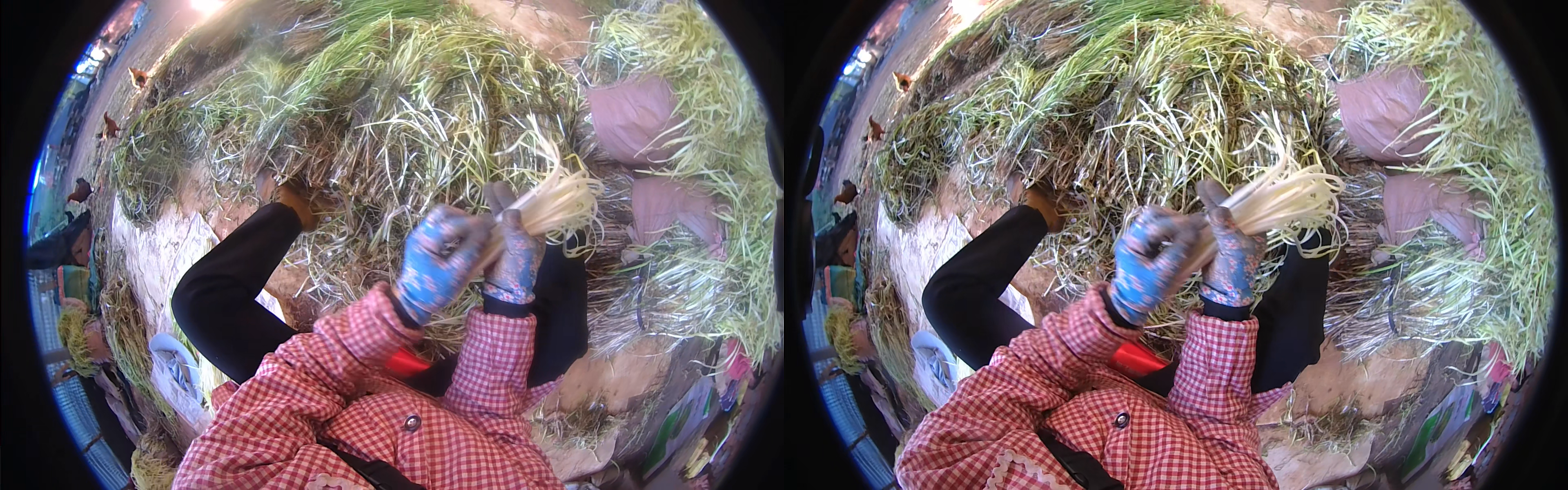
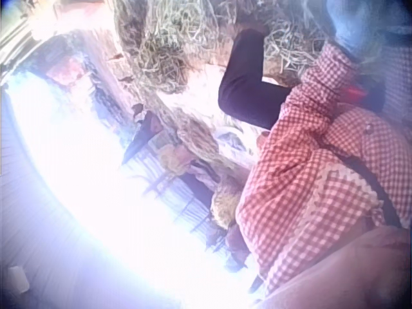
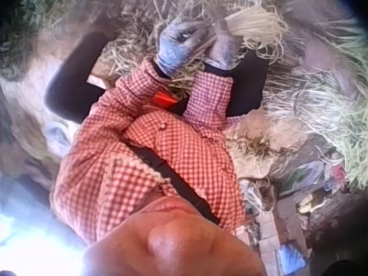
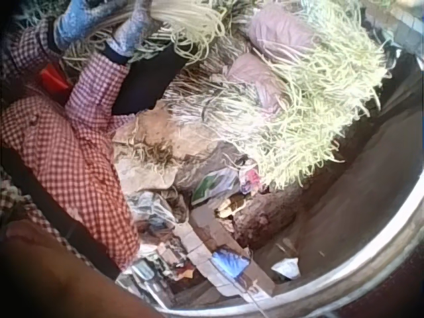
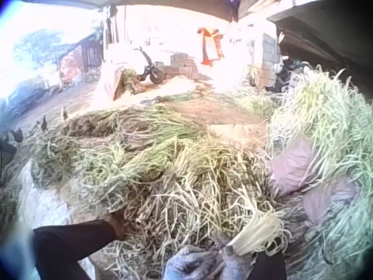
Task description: The person sits on the ground and repeatedly pulls small bundles of straw from a large pile, aligns them by hand, and places them into a growing stack. The hands work continuously to separate and organize the straw into neat bundles.
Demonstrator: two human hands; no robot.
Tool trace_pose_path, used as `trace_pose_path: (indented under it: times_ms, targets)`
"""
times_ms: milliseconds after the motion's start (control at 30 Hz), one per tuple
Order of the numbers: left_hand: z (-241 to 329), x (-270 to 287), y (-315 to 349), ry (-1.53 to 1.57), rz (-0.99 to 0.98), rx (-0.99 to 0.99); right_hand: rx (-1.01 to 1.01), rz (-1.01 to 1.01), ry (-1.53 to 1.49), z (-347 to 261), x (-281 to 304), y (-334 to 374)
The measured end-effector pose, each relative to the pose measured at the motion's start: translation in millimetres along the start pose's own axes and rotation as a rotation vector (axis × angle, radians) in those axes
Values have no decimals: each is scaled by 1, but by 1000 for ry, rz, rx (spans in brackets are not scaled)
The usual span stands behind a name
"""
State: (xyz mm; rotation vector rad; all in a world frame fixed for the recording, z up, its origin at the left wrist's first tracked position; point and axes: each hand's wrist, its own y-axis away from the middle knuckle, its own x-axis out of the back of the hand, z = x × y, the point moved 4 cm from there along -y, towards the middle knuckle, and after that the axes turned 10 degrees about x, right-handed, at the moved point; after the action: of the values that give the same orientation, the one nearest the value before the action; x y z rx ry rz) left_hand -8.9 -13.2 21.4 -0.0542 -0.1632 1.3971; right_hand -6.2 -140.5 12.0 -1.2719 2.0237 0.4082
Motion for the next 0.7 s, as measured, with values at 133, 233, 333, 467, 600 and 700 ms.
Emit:
trace_pose_path:
  times_ms: [133,233,333,467,600,700]
  targets:
    - [-4,-20,19,-60,46,-92,-76,-4,-20,6,20,4]
    - [-6,-1,10,156,-157,17,-87,-174,-321,-14,0,0]
    - [-14,41,-24,222,-150,-26,-78,-312,-814,-91,-26,-4]
    - [-96,107,-71,83,430,581,324,-462,-809,-167,-25,7]
    - [-163,46,-84,-391,106,507,269,-121,-521,-113,-1,2]
    - [-177,18,-98,-648,139,567,155,-90,-522,-92,-1,-1]
